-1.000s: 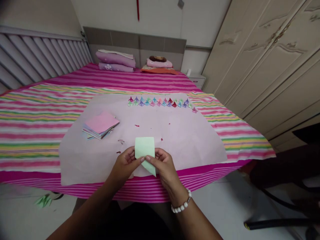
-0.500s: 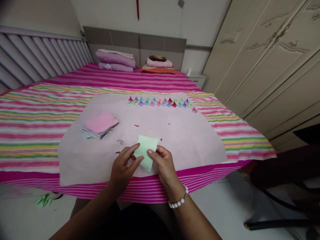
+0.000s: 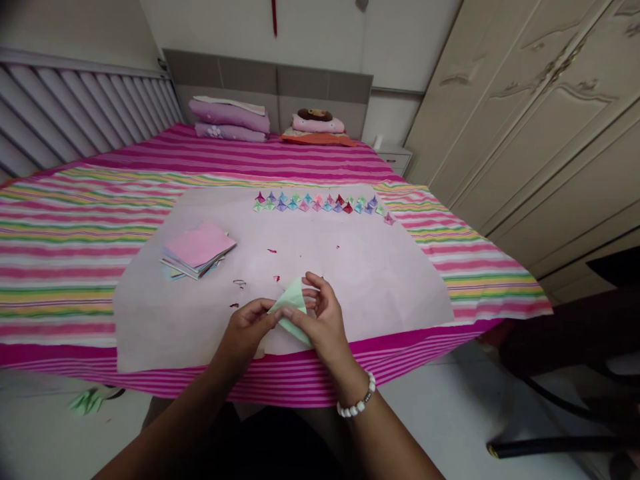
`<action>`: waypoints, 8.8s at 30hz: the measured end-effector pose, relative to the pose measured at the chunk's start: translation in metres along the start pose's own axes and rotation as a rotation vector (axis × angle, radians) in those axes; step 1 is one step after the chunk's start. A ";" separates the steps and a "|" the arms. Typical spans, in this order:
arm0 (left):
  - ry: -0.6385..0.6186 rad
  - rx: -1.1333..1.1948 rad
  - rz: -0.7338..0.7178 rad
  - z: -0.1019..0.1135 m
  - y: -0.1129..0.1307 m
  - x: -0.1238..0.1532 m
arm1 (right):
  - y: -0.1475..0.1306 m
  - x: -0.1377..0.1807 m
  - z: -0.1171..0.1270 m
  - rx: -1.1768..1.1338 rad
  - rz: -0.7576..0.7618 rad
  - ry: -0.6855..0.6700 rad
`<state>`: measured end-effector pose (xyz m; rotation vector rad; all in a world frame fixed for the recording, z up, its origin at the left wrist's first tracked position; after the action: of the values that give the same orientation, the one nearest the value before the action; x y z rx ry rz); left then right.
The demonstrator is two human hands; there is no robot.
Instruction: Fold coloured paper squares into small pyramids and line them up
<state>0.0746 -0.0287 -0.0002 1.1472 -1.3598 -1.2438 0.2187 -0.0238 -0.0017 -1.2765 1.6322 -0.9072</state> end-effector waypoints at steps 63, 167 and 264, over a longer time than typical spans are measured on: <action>0.064 -0.582 -0.137 0.008 -0.003 -0.010 | 0.007 -0.003 -0.002 0.387 0.105 -0.065; -0.108 -0.180 -0.339 0.019 0.017 -0.012 | -0.016 -0.005 0.003 0.237 0.197 -0.334; -0.021 -0.449 -0.125 0.030 0.023 -0.008 | -0.025 -0.002 -0.005 0.304 -0.111 -0.337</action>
<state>0.0450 -0.0162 0.0207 0.9112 -0.9637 -1.5581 0.2232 -0.0272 0.0231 -1.2364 1.1251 -0.9105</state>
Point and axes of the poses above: each hand's wrist, its own x-axis away from the middle knuckle, its own z-axis out of the back of the hand, y = z × x, the point moved 2 cm from there along -x, towards the middle knuckle, and after that the axes turned 10 degrees about -x, right-handed, at the moved point
